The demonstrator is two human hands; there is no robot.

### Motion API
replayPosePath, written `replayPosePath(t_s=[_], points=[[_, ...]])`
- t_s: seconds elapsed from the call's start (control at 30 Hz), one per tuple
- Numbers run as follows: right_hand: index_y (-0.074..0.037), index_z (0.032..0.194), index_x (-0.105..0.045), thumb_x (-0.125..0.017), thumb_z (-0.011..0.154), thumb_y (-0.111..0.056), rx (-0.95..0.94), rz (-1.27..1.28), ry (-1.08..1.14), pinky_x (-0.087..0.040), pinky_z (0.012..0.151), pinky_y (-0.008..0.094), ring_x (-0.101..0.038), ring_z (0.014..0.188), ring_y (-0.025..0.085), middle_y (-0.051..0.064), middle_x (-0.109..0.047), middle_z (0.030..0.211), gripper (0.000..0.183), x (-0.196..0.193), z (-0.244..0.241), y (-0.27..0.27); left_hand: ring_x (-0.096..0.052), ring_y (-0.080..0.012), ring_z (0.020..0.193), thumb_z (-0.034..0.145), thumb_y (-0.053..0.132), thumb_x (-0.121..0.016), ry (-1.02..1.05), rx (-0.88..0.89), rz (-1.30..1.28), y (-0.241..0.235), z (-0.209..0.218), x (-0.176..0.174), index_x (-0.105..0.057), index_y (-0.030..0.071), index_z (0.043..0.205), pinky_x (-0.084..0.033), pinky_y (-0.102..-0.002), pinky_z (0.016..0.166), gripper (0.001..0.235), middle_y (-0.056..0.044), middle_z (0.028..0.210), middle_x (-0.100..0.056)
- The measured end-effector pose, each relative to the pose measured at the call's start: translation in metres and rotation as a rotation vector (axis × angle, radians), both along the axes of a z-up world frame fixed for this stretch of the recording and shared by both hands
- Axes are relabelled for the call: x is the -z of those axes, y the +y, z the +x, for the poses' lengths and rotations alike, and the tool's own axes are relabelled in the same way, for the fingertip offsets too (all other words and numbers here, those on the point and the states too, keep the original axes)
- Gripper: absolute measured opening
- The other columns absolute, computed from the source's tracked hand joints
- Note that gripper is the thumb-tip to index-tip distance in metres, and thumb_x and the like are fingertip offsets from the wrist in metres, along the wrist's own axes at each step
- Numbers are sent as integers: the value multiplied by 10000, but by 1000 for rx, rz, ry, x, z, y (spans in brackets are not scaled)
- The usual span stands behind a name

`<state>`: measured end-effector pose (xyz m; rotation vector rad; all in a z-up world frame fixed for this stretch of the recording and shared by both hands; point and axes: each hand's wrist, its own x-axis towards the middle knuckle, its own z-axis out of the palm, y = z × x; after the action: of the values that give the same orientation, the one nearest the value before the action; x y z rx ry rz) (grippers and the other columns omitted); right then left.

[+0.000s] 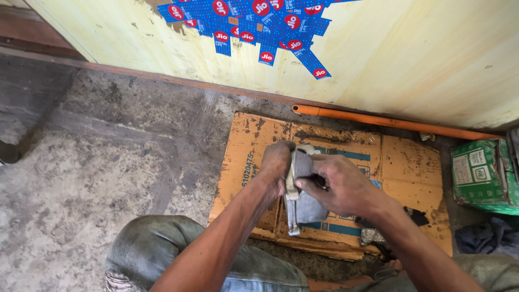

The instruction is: The person scrubs a silver-colored metal part with a dark abrasive pad while sitting on the floor. They rotate the part to clean different surfaces, including the interior and exterior, and continue scrubbing until the end of the clip.

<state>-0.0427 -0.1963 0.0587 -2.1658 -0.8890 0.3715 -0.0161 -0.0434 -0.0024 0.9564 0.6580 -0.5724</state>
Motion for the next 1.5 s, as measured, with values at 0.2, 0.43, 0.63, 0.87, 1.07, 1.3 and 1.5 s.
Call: replayPosePath(t_s=[0.2,0.43,0.63,0.87,1.07,1.3,1.5], points=[[-57,921,-744,-682,903,-159,18,-43,-65,-610,647,366,-696,681,220,97,-732,915,121,8,3,-2,-381,-86,374,980,267,-412,-24,255,339,4,-1,-7,-678,116,1152,-339,-220,252,351,-100,740,-604],[-35,864,-750,-681,886,-134,16,-12,-14,-607,586,337,-681,649,198,92,-734,952,123,10,-3,-5,-388,-85,360,990,256,-451,-37,172,258,3,-3,-8,-665,26,1055,-320,-243,239,321,-43,676,-544],[-37,846,-744,-692,870,-126,13,2,-107,-591,594,336,-685,629,180,79,-737,867,106,10,0,-4,-519,-99,387,983,188,-481,-109,127,175,-2,-2,-1,-674,-13,1040,-395,-233,273,285,-82,692,-635],[-55,904,-746,-691,869,-164,99,-56,0,-583,575,363,-686,623,190,63,-738,844,127,0,-3,2,-402,-75,324,1001,280,-463,-103,255,275,2,-6,-9,-706,68,1048,-308,-213,229,326,-65,629,-581],[-66,929,-777,-715,860,-193,116,-54,-75,-573,626,396,-689,664,221,90,-731,882,158,-1,-3,-1,-434,-87,341,996,206,-453,-152,313,335,0,-2,-2,-680,47,1068,-343,-232,237,287,-62,656,-586],[-57,906,-764,-712,903,-130,-12,190,-104,-640,693,324,-733,757,177,88,-761,956,89,16,4,-8,-587,-136,478,1020,277,-379,-48,160,181,0,1,-1,-645,89,1135,-479,-234,318,345,-127,762,-656],[-52,956,-766,-729,929,-150,531,236,-45,-533,522,319,-629,573,167,80,-738,777,108,44,8,-7,-690,-228,766,1048,552,-277,-313,120,-211,15,-5,-23,-587,-56,1149,-602,-346,726,690,-204,865,-693]])
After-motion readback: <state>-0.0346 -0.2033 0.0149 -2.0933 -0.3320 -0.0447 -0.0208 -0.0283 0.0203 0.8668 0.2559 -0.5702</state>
